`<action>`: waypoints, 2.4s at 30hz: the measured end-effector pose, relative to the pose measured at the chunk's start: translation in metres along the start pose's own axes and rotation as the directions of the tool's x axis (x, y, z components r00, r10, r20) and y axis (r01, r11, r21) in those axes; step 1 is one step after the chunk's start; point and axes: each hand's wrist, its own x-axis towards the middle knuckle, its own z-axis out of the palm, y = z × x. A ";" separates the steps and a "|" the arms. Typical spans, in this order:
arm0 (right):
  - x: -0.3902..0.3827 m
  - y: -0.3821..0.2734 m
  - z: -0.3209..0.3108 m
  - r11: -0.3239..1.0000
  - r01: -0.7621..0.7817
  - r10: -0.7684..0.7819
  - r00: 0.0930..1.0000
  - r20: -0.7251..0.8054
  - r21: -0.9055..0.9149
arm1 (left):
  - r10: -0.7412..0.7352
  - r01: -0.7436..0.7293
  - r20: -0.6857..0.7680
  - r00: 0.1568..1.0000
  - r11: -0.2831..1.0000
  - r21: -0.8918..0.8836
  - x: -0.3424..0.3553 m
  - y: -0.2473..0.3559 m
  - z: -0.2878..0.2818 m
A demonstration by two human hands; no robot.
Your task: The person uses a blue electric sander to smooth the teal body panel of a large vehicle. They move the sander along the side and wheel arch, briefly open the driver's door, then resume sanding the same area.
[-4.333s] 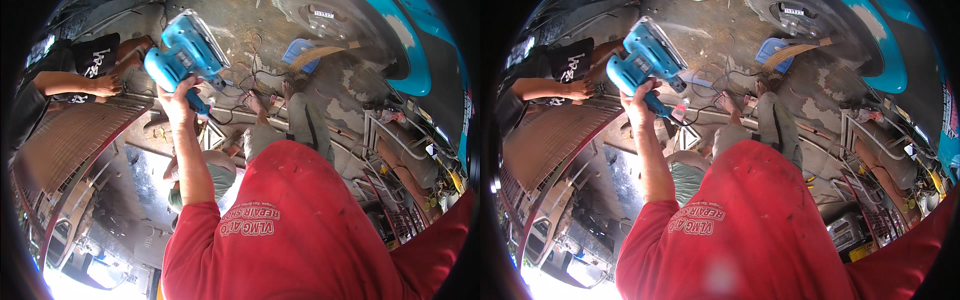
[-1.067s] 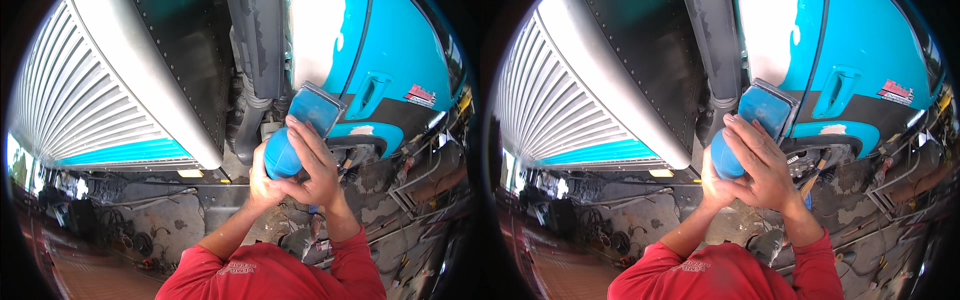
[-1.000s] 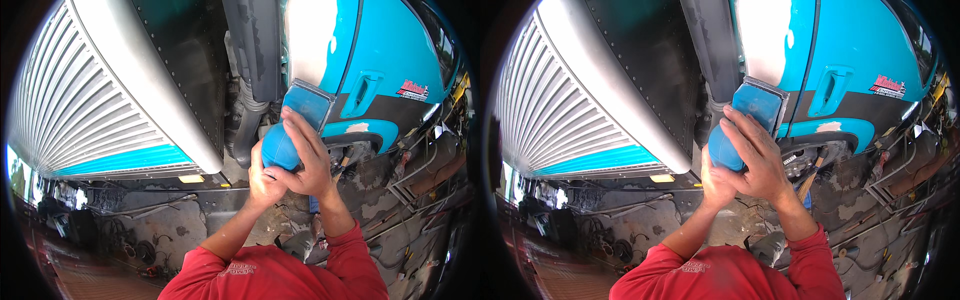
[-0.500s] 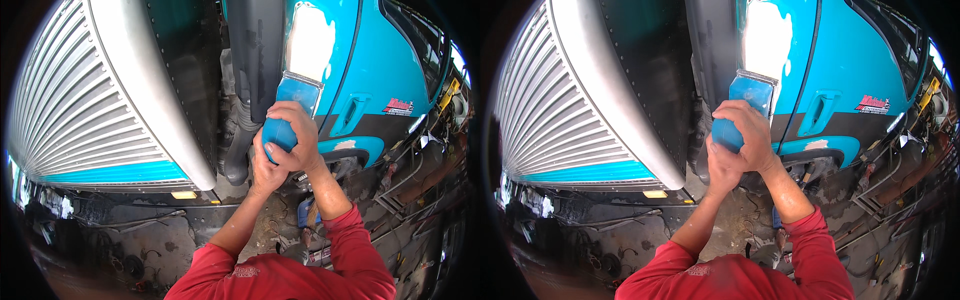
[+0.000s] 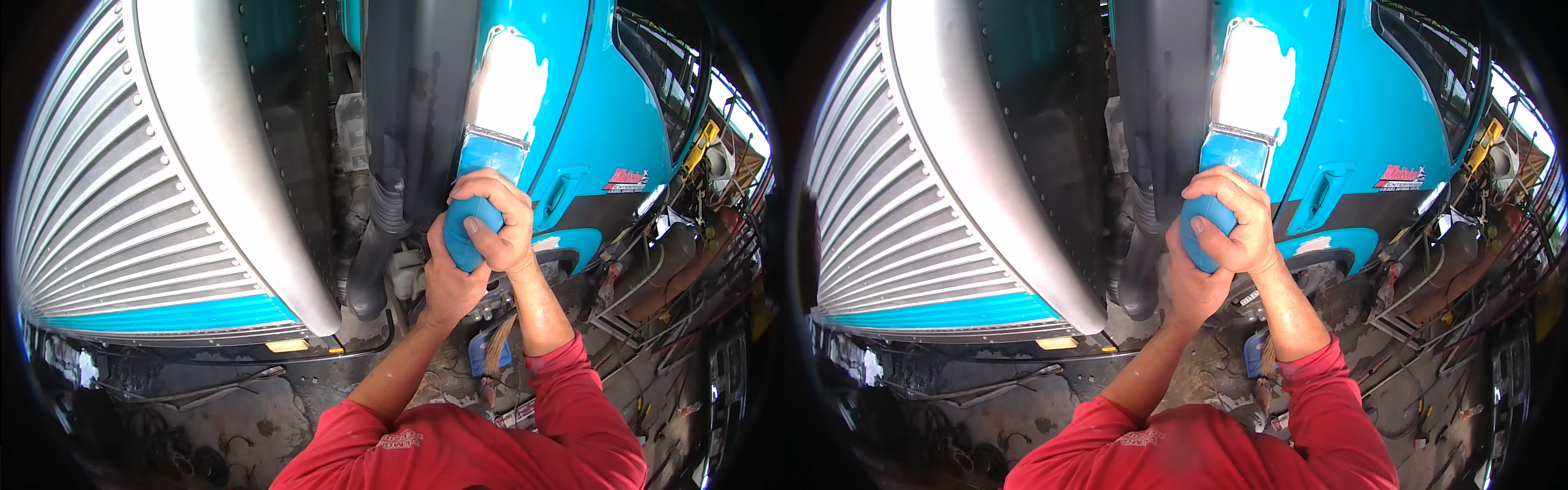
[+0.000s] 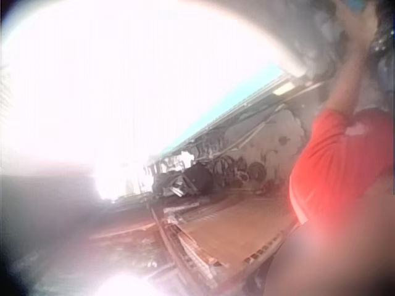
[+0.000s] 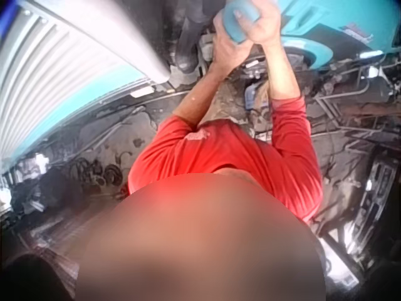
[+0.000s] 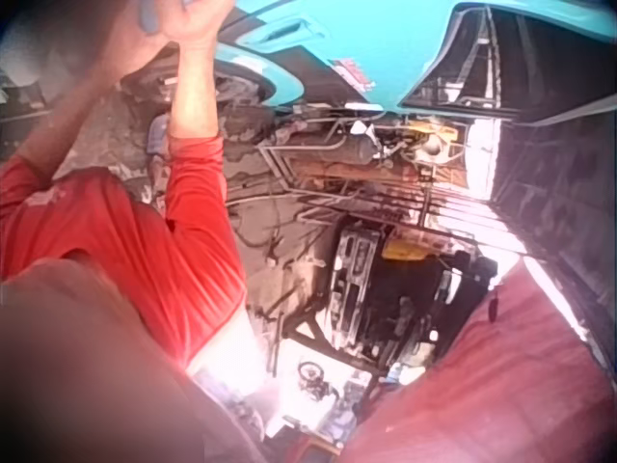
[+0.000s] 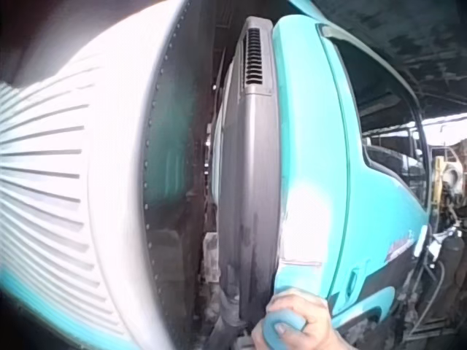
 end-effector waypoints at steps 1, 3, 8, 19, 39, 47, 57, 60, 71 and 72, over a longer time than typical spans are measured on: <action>0.004 0.000 -0.002 1.000 -0.002 0.002 1.000 -0.001 -0.011 | -0.022 0.022 0.013 1.000 1.000 -0.018 0.003 0.003 0.001; 0.011 -0.001 -0.006 1.000 -0.007 0.007 1.000 -0.001 0.000 | 0.005 -0.005 -0.001 1.000 1.000 0.021 0.009 0.009 0.004; 0.031 -0.007 -0.016 1.000 -0.023 0.023 1.000 0.008 0.006 | 0.018 -0.017 0.009 1.000 0.999 -0.030 0.024 0.026 0.009; 0.066 -0.018 -0.034 0.986 -0.129 0.134 0.990 -0.041 0.101 | 0.123 -0.123 0.013 0.992 0.992 0.028 0.052 0.064 0.016; 0.046 -0.012 -0.022 0.991 -0.114 0.113 0.993 0.022 0.063 | -0.030 0.031 0.016 0.999 0.997 -0.067 0.034 0.039 0.010; 0.093 -0.023 -0.046 0.982 -0.119 0.122 0.992 -0.014 0.150 | 0.178 -0.178 0.017 0.984 0.984 -0.003 0.069 0.076 0.023; 0.091 -0.020 -0.071 0.988 -0.072 0.087 0.991 -0.103 0.140 | 0.228 -0.241 0.159 0.961 0.968 0.071 0.079 0.088 0.030; 0.079 -0.016 -0.064 0.966 0.042 -0.035 0.999 -0.033 0.256 | 0.257 -0.260 0.105 0.961 0.965 0.022 0.064 0.084 0.026; 0.064 -0.011 -0.054 0.960 -0.019 0.033 0.998 -0.045 0.278 | 0.289 -0.299 0.116 0.950 0.951 0.082 0.059 0.064 0.022; 0.062 -0.012 -0.052 0.948 0.046 -0.044 0.999 -0.014 0.314 | 0.313 -0.319 0.073 0.947 0.944 0.086 0.057 0.063 0.022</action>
